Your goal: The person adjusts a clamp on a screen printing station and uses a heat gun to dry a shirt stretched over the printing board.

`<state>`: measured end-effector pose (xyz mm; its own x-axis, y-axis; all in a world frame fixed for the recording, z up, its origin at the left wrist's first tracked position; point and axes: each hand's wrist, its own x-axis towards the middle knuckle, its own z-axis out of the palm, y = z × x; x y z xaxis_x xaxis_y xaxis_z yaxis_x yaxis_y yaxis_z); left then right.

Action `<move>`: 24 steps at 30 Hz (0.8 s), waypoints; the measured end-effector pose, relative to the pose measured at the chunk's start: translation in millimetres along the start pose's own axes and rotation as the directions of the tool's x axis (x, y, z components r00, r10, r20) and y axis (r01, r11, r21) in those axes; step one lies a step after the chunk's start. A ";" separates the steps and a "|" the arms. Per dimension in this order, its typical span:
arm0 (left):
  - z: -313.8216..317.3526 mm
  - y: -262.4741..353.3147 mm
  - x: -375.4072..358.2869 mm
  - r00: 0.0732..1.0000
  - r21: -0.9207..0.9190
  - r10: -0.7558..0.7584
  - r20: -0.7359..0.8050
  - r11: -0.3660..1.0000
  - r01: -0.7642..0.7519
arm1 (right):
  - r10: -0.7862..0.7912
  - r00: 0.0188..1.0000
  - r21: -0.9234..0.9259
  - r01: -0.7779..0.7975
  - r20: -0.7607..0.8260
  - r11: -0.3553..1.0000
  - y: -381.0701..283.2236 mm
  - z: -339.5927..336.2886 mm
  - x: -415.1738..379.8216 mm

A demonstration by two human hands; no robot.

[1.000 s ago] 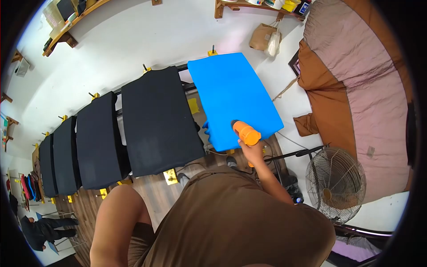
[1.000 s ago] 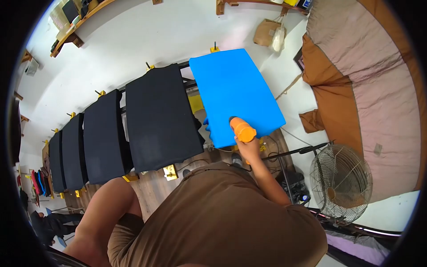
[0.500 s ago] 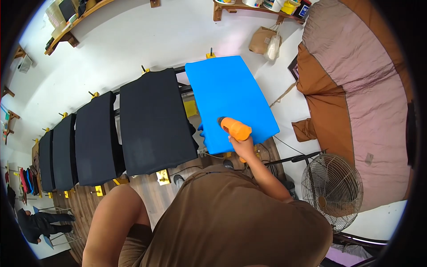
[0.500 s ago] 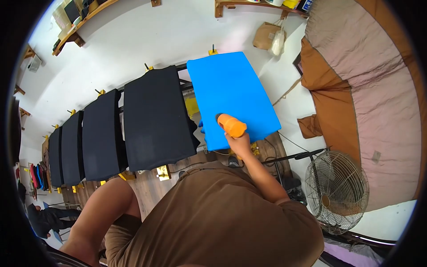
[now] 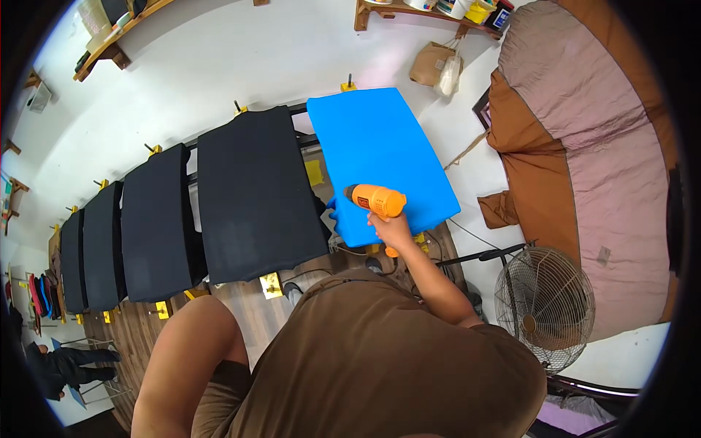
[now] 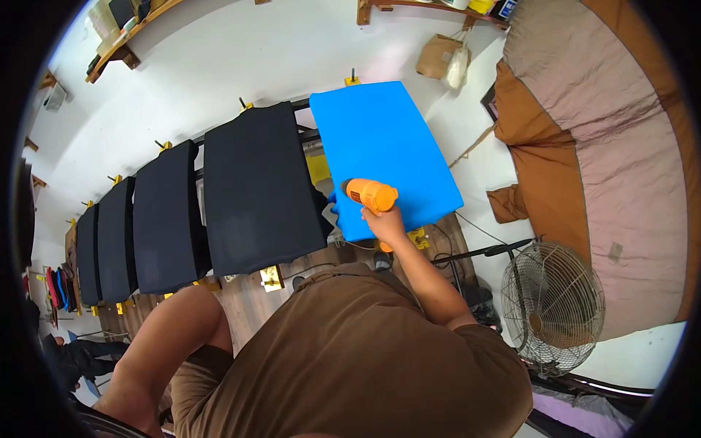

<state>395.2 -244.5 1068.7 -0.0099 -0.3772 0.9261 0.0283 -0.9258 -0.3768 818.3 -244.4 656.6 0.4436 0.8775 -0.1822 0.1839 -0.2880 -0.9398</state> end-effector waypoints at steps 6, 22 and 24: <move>-13.7 -7.4 -2.4 0.998 -0.087 -0.049 0.030 0.995 0.052 | 0.060 0.998 0.008 -0.060 0.012 0.998 9.0 -8.5 -23.0; -24.3 -0.1 2.4 0.999 -0.096 -0.010 0.051 0.995 0.014 | -0.183 0.969 -0.100 0.168 -0.166 0.981 3.1 -20.4 -81.3; -31.3 4.0 -6.2 0.999 -0.105 -0.003 0.037 0.994 0.007 | -0.101 0.987 -0.051 0.095 -0.126 0.994 18.6 -25.4 -80.9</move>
<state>364.1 -246.5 1060.8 0.0269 -0.3735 0.9272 -0.0767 -0.9256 -0.3706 808.1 -330.5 661.2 0.5299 0.8467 -0.0480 0.2700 -0.2222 -0.9369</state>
